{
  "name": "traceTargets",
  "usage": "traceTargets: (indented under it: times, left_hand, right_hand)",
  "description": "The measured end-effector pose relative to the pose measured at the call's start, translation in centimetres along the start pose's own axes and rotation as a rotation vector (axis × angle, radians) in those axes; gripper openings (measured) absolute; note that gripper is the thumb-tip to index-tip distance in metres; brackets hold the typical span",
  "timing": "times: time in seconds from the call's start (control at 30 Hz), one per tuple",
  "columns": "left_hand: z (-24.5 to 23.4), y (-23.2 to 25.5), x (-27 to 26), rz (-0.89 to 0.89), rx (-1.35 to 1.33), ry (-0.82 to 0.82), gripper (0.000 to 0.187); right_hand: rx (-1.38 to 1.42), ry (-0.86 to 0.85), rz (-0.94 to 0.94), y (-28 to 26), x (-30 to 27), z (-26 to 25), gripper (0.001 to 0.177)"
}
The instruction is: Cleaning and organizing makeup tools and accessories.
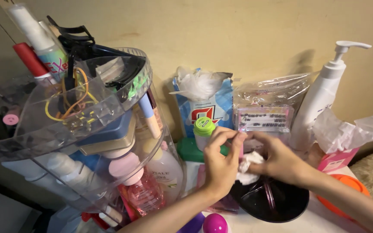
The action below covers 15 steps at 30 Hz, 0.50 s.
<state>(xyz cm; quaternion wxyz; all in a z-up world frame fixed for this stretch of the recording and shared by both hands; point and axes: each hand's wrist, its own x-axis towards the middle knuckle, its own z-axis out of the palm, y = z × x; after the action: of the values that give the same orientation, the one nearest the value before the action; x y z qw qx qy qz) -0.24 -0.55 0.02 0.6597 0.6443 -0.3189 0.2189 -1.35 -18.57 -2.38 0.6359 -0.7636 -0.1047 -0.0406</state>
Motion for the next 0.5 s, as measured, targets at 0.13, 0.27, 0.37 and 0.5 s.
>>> traceTargets:
  times: [0.13,0.27,0.37,0.5]
  left_hand:
    - [0.1,-0.3,0.0,0.017,0.027,0.009,0.017]
    - [0.1,-0.3,-0.2,0.096,0.049,-0.012,0.017]
    - [0.0,-0.3,-0.1,0.058,0.028,0.017,0.016]
    - [0.0,0.1,0.2,0.058,0.028,0.052,0.016]
  right_hand:
    - [-0.137,-0.016,-0.053,-0.7,-0.2,0.3,0.063]
    - [-0.026,0.049,-0.1,-2.1,-0.5,0.2,0.06]
    - [-0.115,0.039,-0.015,-0.7,-0.1,0.4,0.065]
    - [-0.081,0.009,-0.044,-0.5,-0.3,0.7,0.059]
